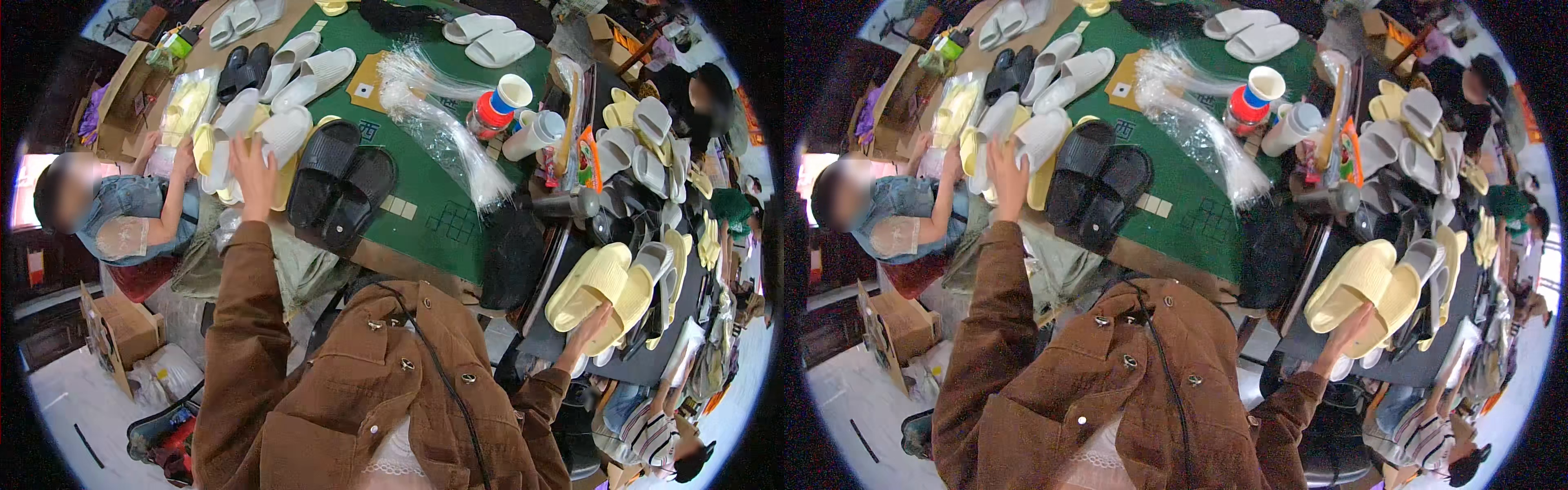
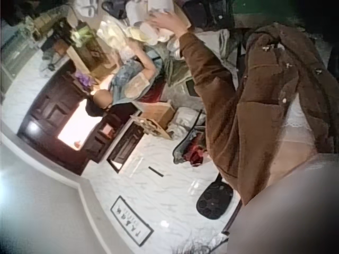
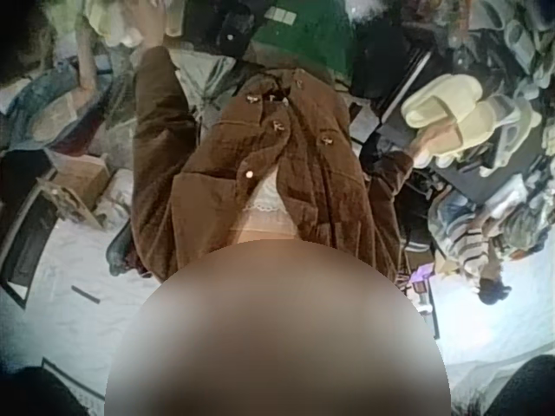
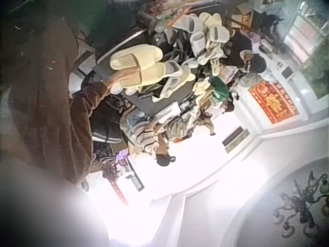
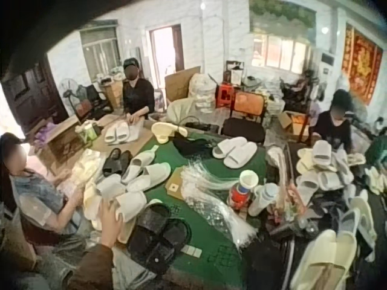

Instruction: Inspecting and organizing pairs of foam slippers on a work table.

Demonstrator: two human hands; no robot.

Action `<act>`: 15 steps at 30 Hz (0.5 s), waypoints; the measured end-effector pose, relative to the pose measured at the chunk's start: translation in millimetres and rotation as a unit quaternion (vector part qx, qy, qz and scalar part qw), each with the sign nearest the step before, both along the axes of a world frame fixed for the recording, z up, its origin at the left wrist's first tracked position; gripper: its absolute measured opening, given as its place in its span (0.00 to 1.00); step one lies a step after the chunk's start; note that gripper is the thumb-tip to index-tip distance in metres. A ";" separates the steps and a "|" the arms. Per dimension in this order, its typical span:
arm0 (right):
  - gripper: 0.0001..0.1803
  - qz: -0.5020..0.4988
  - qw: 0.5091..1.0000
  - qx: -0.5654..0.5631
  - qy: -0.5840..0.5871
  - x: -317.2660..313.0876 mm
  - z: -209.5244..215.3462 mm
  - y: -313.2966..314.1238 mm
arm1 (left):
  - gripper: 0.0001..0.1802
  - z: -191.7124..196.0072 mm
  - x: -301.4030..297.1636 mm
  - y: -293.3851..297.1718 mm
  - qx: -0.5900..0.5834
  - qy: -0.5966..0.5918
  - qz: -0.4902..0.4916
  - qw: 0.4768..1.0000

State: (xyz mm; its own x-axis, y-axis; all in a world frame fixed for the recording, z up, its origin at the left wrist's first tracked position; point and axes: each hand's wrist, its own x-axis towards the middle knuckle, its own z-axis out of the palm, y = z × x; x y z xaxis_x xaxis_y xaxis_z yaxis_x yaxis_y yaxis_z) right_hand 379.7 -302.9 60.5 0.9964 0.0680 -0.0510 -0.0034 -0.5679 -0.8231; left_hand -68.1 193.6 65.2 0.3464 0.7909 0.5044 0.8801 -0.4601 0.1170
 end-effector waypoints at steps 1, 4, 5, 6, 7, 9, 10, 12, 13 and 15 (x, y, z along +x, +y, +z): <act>0.31 -0.022 0.999 0.011 -0.030 -3.6 1.9 2.4 | 0.24 -2.8 6.6 -8.6 -0.022 0.002 -0.041 0.999; 0.31 -0.057 0.993 0.003 -0.100 -11.7 12.5 8.1 | 0.23 -23.2 46.6 -51.4 -0.084 0.000 -0.105 0.991; 0.31 -0.045 0.992 0.027 -0.118 -14.3 17.4 9.9 | 0.22 -30.5 60.6 -67.3 -0.086 0.034 -0.132 0.987; 0.31 -0.033 0.989 0.050 -0.139 -17.2 22.9 12.0 | 0.20 -38.5 73.5 -86.2 -0.076 0.063 -0.156 0.983; 0.31 -0.037 0.989 0.050 -0.137 -20.8 28.9 13.8 | 0.17 -46.4 85.2 -100.7 -0.089 0.061 -0.205 0.973; 0.30 -0.015 0.975 -0.001 -0.221 -28.6 41.1 18.2 | 0.17 -61.2 97.2 -120.3 -0.123 0.127 -0.308 0.935; 0.30 -0.029 0.977 -0.001 -0.209 -32.4 46.5 21.0 | 0.15 -68.3 100.1 -126.6 -0.134 0.166 -0.344 0.914; 0.29 -0.033 0.973 0.008 -0.229 -38.6 55.2 27.6 | 0.16 -80.2 100.5 -128.7 -0.161 0.241 -0.342 0.894; 0.29 -0.036 0.972 0.007 -0.231 -41.2 59.0 30.3 | 0.17 -84.3 97.5 -126.2 -0.134 0.250 -0.328 0.901; 0.29 -0.068 0.969 -0.007 -0.236 -46.1 66.5 34.6 | 0.18 -90.1 91.2 -118.2 -0.124 0.255 -0.314 0.906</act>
State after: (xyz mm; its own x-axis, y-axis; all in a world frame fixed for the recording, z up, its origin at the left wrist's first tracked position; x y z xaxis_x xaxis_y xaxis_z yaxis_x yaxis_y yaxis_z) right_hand 333.6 -268.3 127.1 0.9090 -0.0631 0.4121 0.2953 -0.6003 -0.7432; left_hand 23.1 75.4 -24.9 0.9056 0.4239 -0.0135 0.4223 -0.9043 -0.0625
